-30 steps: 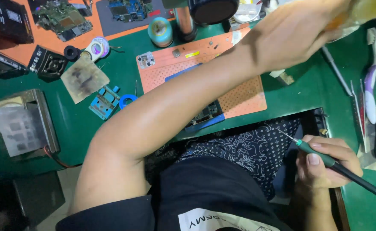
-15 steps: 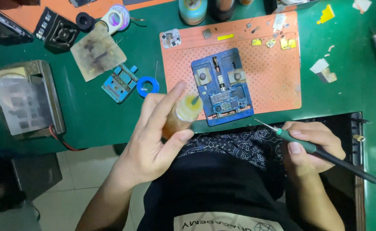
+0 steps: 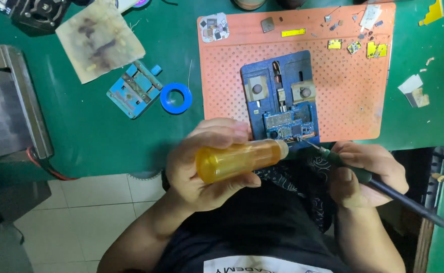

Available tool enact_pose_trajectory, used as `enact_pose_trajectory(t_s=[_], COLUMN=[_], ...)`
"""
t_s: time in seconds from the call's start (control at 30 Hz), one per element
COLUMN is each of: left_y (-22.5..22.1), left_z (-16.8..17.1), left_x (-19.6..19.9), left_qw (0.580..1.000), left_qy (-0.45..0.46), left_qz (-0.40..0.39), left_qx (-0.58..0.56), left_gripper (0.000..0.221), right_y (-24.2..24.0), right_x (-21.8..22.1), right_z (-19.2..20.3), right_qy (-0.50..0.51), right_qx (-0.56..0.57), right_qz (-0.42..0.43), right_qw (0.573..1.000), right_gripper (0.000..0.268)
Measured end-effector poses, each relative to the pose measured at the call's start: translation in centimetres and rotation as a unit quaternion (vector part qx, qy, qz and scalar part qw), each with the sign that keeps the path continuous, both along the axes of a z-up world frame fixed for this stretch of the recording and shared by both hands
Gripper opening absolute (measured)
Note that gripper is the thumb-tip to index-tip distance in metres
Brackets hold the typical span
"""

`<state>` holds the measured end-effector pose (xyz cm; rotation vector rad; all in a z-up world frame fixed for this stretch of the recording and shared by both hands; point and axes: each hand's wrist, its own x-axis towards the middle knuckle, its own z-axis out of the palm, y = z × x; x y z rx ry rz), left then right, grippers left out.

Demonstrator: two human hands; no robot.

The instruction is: Soldering components on a mobile phone motherboard using a soldering iron and applying flux.

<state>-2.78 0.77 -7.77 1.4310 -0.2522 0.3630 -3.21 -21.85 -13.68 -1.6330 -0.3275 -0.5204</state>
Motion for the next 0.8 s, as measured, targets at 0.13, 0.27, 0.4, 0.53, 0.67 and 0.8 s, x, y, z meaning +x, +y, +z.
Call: enact_pose_trajectory(t_s=[0.13, 0.27, 0.4, 0.53, 0.67, 0.8], left_y=[-0.6, -0.3, -0.4, -0.2, -0.4, -0.5], left_z=[-1.1, -1.6, -2.1, -2.2, -2.2, -2.2], left_x=[0.2, 0.2, 0.2, 0.3, 0.3, 0.3], left_qw=[0.995, 0.996, 0.994, 0.996, 0.996, 0.996], left_qy=[-0.011, -0.002, -0.006, -0.011, -0.005, -0.008], left_qz=[-0.044, -0.071, -0.077, -0.074, -0.072, -0.076], left_qx=[-0.091, -0.06, -0.071, -0.047, -0.044, -0.047], left_gripper=[0.036, 0.041, 0.045, 0.045, 0.045, 0.044], right_y=[0.5, 0.5, 0.3, 0.4, 0.8, 0.8], right_x=[0.1, 0.0, 0.0, -0.1, 0.2, 0.3], right_z=[0.7, 0.8, 0.6, 0.7, 1.2, 1.5], right_qy=[0.002, 0.016, 0.016, 0.023, 0.02, 0.023], right_qx=[-0.059, -0.087, -0.101, -0.109, -0.131, -0.147], right_qz=[-0.005, -0.012, -0.01, -0.019, -0.007, -0.005], right_qw=[0.998, 0.996, 0.995, 0.994, 0.991, 0.989], right_gripper=[0.027, 0.028, 0.028, 0.026, 0.024, 0.023])
